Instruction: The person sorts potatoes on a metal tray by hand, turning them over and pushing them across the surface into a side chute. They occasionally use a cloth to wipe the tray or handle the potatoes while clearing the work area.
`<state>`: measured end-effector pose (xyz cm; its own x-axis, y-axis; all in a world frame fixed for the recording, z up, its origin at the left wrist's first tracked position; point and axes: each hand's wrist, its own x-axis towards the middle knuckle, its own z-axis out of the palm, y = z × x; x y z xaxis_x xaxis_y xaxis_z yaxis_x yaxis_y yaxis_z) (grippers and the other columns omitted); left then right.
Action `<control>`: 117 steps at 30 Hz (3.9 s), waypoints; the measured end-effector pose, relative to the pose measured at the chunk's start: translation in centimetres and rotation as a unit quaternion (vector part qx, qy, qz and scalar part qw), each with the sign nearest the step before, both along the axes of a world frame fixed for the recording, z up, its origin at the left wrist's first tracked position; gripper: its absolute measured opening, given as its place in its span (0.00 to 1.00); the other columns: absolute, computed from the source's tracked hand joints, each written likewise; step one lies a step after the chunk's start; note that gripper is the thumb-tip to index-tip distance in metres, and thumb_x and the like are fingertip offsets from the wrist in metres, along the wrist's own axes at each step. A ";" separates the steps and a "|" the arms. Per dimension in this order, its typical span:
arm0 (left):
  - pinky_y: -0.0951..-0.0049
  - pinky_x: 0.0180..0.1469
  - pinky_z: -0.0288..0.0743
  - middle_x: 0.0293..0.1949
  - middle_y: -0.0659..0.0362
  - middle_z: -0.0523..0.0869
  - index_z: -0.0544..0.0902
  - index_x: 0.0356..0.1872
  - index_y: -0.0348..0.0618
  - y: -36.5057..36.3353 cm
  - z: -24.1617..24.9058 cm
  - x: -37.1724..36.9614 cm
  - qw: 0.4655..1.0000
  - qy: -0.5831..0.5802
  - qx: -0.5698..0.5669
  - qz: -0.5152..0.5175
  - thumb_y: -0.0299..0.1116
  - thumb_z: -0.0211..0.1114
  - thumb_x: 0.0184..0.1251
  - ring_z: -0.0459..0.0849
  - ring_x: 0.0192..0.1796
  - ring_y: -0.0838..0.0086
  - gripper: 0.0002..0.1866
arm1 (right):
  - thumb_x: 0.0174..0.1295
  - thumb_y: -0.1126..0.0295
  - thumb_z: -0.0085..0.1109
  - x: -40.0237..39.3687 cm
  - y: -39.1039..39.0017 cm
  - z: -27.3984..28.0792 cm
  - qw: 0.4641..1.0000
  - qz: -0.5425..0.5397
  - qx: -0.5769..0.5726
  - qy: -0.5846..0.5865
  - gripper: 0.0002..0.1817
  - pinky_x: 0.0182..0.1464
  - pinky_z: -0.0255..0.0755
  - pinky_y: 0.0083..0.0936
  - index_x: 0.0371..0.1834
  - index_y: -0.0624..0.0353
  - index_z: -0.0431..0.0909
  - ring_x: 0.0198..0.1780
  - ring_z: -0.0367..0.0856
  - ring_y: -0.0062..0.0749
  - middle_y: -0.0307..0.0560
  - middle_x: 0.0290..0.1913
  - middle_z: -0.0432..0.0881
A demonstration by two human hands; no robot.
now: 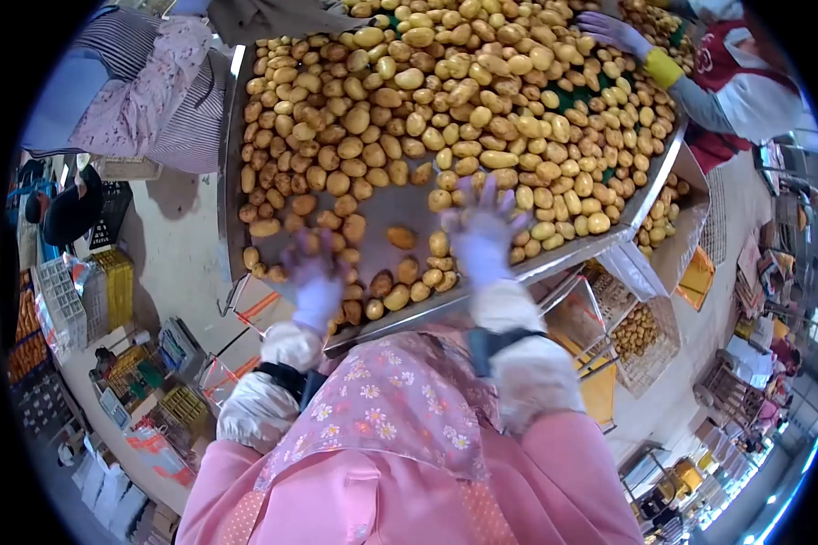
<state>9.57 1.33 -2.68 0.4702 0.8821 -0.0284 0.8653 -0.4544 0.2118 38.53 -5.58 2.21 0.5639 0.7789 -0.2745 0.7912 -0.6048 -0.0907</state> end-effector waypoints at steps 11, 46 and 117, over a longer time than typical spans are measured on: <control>0.45 0.66 0.70 0.62 0.44 0.80 0.82 0.64 0.55 -1.8 0.9 -6.6 0.986 -0.042 -0.138 -0.086 0.33 0.66 0.60 0.77 0.63 0.42 0.27 | 0.63 0.46 0.65 4.4 11.5 -3.0 0.948 0.250 0.169 0.101 0.36 0.80 0.45 0.67 0.76 0.36 0.69 0.84 0.51 0.55 0.50 0.83 0.56; 0.65 0.68 0.70 0.63 0.51 0.83 0.76 0.70 0.41 -4.5 7.0 5.0 0.799 -0.346 -0.487 -0.069 0.35 0.55 0.81 0.80 0.66 0.55 0.21 | 0.70 0.57 0.66 8.5 -11.7 4.9 0.875 -0.103 0.294 0.370 0.19 0.48 0.78 0.30 0.56 0.58 0.82 0.44 0.83 0.31 0.40 0.46 0.85; 0.47 0.77 0.60 0.74 0.45 0.71 0.78 0.69 0.50 -2.0 1.4 4.8 0.947 -0.092 -0.082 -0.297 0.32 0.62 0.64 0.69 0.75 0.47 0.28 | 0.65 0.77 0.60 17.0 -34.5 2.9 0.846 -0.310 0.054 -0.429 0.24 0.60 0.75 0.34 0.65 0.61 0.74 0.59 0.79 0.40 0.54 0.60 0.78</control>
<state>14.36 -0.63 -1.27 0.8922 0.4514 -0.0109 0.4089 -0.7976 0.4434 55.51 -40.09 5.15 0.8290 0.2545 0.4980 0.1268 -0.9528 0.2758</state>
